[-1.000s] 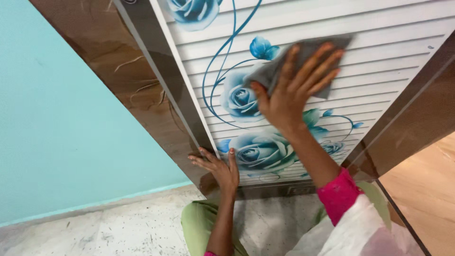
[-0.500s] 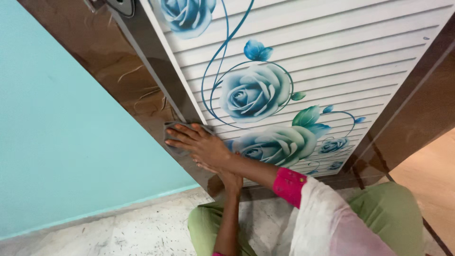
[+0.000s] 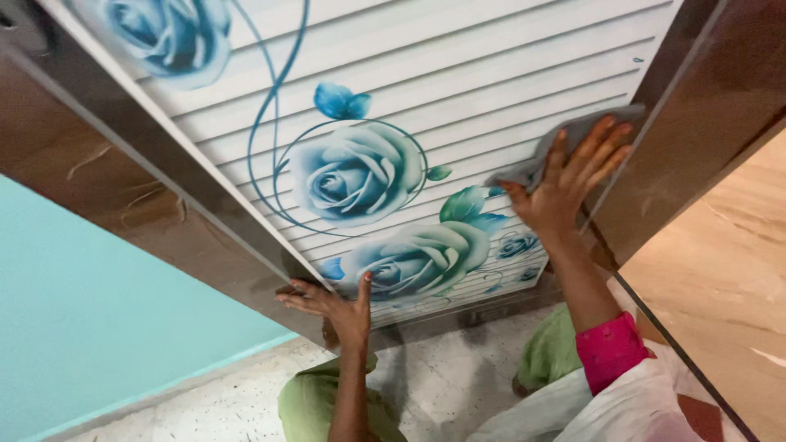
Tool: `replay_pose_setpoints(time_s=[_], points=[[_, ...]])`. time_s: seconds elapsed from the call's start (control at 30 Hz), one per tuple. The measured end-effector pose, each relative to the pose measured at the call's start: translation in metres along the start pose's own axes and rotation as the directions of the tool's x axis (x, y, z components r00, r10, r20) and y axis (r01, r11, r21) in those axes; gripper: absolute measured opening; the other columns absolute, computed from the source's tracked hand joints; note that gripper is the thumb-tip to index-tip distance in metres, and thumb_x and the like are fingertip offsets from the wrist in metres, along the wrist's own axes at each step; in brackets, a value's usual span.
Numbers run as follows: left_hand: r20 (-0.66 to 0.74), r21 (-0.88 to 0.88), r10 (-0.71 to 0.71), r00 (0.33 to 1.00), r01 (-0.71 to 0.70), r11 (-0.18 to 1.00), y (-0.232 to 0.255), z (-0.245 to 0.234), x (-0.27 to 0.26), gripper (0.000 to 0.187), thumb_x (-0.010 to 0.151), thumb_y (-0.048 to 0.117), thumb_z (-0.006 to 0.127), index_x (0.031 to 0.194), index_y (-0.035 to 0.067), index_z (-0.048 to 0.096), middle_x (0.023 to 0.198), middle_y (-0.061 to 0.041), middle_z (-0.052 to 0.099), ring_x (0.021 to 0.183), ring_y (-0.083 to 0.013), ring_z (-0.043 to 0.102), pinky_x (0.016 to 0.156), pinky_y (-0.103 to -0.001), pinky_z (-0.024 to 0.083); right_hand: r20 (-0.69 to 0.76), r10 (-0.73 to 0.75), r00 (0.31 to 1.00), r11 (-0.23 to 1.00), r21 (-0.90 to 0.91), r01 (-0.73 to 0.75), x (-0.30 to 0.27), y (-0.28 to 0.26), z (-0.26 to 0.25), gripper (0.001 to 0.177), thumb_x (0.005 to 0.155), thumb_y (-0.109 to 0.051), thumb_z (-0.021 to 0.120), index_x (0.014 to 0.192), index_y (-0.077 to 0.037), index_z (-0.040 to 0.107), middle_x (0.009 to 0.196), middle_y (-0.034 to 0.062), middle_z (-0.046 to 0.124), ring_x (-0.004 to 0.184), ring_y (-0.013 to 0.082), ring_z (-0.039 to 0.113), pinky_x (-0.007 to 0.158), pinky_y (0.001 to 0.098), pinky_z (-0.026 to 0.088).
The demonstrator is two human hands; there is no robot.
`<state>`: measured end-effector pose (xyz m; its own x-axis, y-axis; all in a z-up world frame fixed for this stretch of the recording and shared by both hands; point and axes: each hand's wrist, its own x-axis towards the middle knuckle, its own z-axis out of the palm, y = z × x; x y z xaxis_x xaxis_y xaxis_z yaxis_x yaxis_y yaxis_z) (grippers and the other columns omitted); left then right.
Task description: The person sits on the floor and sands the surface of a white wooden panel with a floral design using a sanding block. They move the block back and forth across the panel's surface, focusing on the areas around the blue rose patterns.
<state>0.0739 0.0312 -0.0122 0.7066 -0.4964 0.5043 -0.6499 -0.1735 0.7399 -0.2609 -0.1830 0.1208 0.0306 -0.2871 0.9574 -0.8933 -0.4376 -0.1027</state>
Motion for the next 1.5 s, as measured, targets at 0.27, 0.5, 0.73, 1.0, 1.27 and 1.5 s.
replay_pose_setpoints(time_s=[0.27, 0.5, 0.73, 1.0, 1.27, 1.5], points=[[-0.023, 0.055, 0.04, 0.999, -0.038, 0.998, -0.004, 0.004, 0.0, 0.139, 0.082, 0.069, 0.077, 0.165, 0.013, -0.019, 0.164, -0.03, -0.034, 0.155, -0.0507, -0.028, 0.122, -0.076, -0.006, 0.09, 0.454, 0.886, 0.891, -0.027, -0.453, -0.056, 0.143, 0.0, 0.104, 0.099, -0.084, 0.012, 0.166, -0.012, -0.021, 0.175, 0.0162, -0.017, 0.16, 0.0332, -0.009, 0.134, 0.0534, 0.003], [0.006, 0.049, 0.082, 0.997, -0.082, 0.995, -0.004, 0.005, -0.005, 0.135, 0.091, 0.069, 0.073, 0.167, 0.011, -0.021, 0.166, -0.03, -0.035, 0.157, -0.0509, -0.03, 0.125, -0.075, -0.007, -0.09, 0.499, 0.862, 0.862, 0.158, -0.483, -0.096, 0.24, 0.033, 0.1, 0.102, -0.084, 0.025, 0.167, -0.018, -0.013, 0.176, 0.0048, -0.012, 0.164, 0.0273, -0.002, 0.136, 0.0466, 0.01], [-0.005, 0.069, 0.053, 0.999, -0.052, 0.996, -0.002, 0.001, -0.004, 0.135, 0.087, 0.07, 0.073, 0.165, 0.013, -0.022, 0.166, -0.031, -0.031, 0.156, -0.0529, -0.026, 0.121, -0.078, -0.006, 0.083, 0.784, 0.615, 0.6, 0.151, -0.786, -0.145, 0.203, 0.034, 0.096, 0.116, -0.071, 0.021, 0.168, 0.004, -0.008, 0.177, 0.029, -0.012, 0.168, 0.0423, -0.004, 0.14, 0.0501, 0.005], [-0.015, 0.044, 0.058, 0.998, -0.057, 0.997, -0.004, 0.001, -0.007, 0.134, 0.087, 0.071, 0.074, 0.166, 0.018, -0.021, 0.165, -0.033, -0.032, 0.155, -0.0544, -0.026, 0.119, -0.079, -0.003, 0.224, 0.59, 0.776, 0.776, 0.111, -0.621, -0.164, 0.039, 0.03, 0.103, 0.108, -0.075, 0.018, 0.161, 0.003, -0.025, 0.168, 0.0302, -0.024, 0.161, 0.0462, -0.016, 0.131, 0.0592, -0.007], [0.046, 0.084, 0.017, 0.999, -0.021, 0.996, -0.003, -0.002, -0.005, 0.138, 0.087, 0.073, 0.072, 0.165, 0.01, -0.023, 0.162, -0.035, -0.035, 0.154, -0.0559, -0.027, 0.12, -0.079, -0.004, 0.193, 0.206, 0.959, 0.958, 0.162, -0.238, -0.153, -0.096, 0.022, 0.104, 0.099, -0.077, 0.03, 0.166, -0.014, -0.018, 0.167, 0.0275, -0.031, 0.158, 0.0528, -0.021, 0.124, 0.0773, -0.007], [0.029, 0.121, 0.203, 0.979, -0.205, 0.971, -0.007, -0.004, -0.005, 0.132, 0.097, 0.064, 0.073, 0.162, -0.001, -0.023, 0.158, -0.034, -0.034, 0.154, -0.0495, -0.026, 0.129, -0.064, 0.009, 0.21, -0.303, 0.93, 0.937, 0.245, 0.251, -0.171, -0.114, 0.03, 0.103, 0.1, -0.078, 0.06, 0.172, -0.03, 0.005, 0.172, 0.0302, -0.011, 0.155, 0.0639, -0.007, 0.116, 0.0851, -0.003]])
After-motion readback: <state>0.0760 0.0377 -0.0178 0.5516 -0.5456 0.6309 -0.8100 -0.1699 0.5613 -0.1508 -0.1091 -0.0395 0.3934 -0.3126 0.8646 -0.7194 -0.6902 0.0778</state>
